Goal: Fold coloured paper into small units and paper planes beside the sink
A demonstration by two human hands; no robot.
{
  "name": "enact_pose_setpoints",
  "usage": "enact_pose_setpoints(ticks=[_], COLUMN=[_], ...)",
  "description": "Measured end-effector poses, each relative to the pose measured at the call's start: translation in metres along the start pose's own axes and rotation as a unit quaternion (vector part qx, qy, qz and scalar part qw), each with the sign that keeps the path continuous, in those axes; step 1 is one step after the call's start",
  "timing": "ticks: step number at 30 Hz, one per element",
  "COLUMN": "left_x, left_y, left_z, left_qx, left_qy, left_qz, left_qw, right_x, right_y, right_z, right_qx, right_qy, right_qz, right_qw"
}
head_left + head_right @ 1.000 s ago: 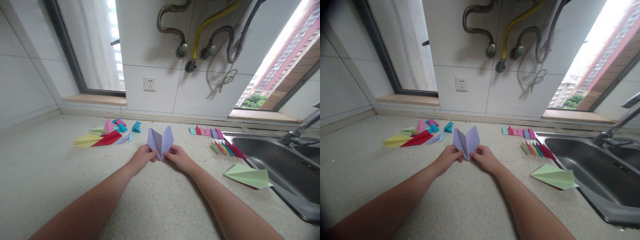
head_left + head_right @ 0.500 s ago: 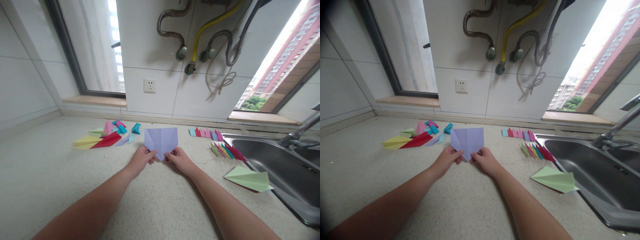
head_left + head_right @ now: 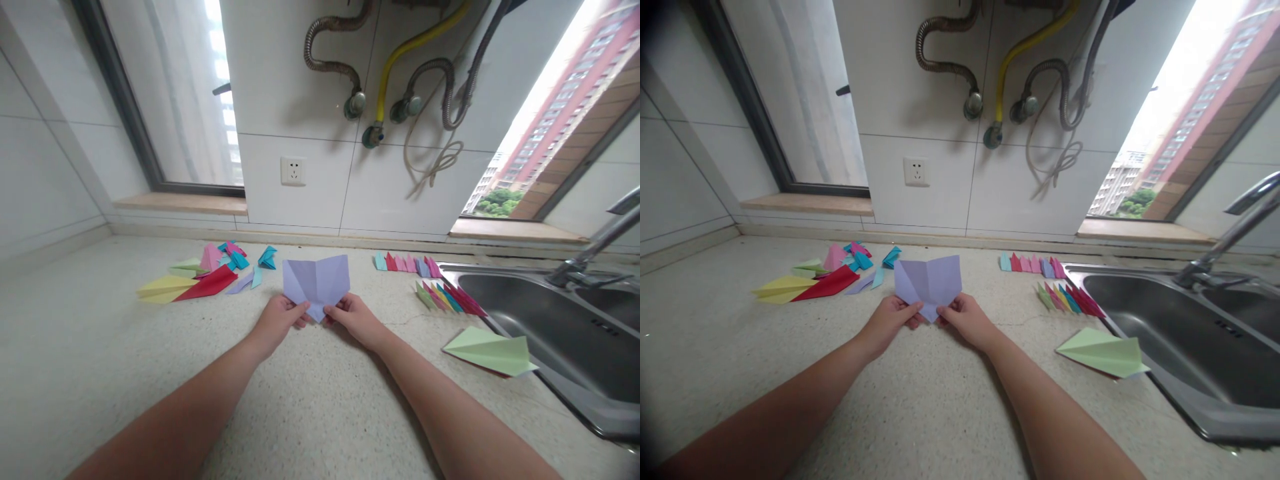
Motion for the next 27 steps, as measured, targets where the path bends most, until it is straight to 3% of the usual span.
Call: enact_pose_setpoints(ticks=[6,12,17,27], left_x=[0.005,0.005,-0.009,0.007], left_y=[0.003,0.010,0.018,0.009], left_z=[0.002,0.008,0.011,0.003], left_qx=[-0.014,0.020,0.067,0.038], left_qy=[-0.008,-0.006,0.050,0.012], left_qz=[-0.074,-0.100,-0.117,-0.135], left_qw=[0.997,0.995,0.990,0.990], right_x=[-0.007,-0.008,-0.010,-0.005], right_y=[-0.004,-0.002,-0.003,-0.003], right_z=[-0.002,-0.003,-0.002,-0.001], right_qx=[-0.015,0.000,0.000,0.002], right_qy=[-0.012,-0.021,-0.004,-0.022], right_qz=[0.037,0.032,0.033,0.028], right_qw=[0.999,0.999,0.999,0.999])
Point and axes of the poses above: each hand's wrist, its own z-axis away from the middle knuckle, its own y-axis out of the palm, x = y × z, the point moved 8 cm from there along -z, towards the middle knuckle, and after that the axes turned 2 degrees about x, right-handed, at the moved point
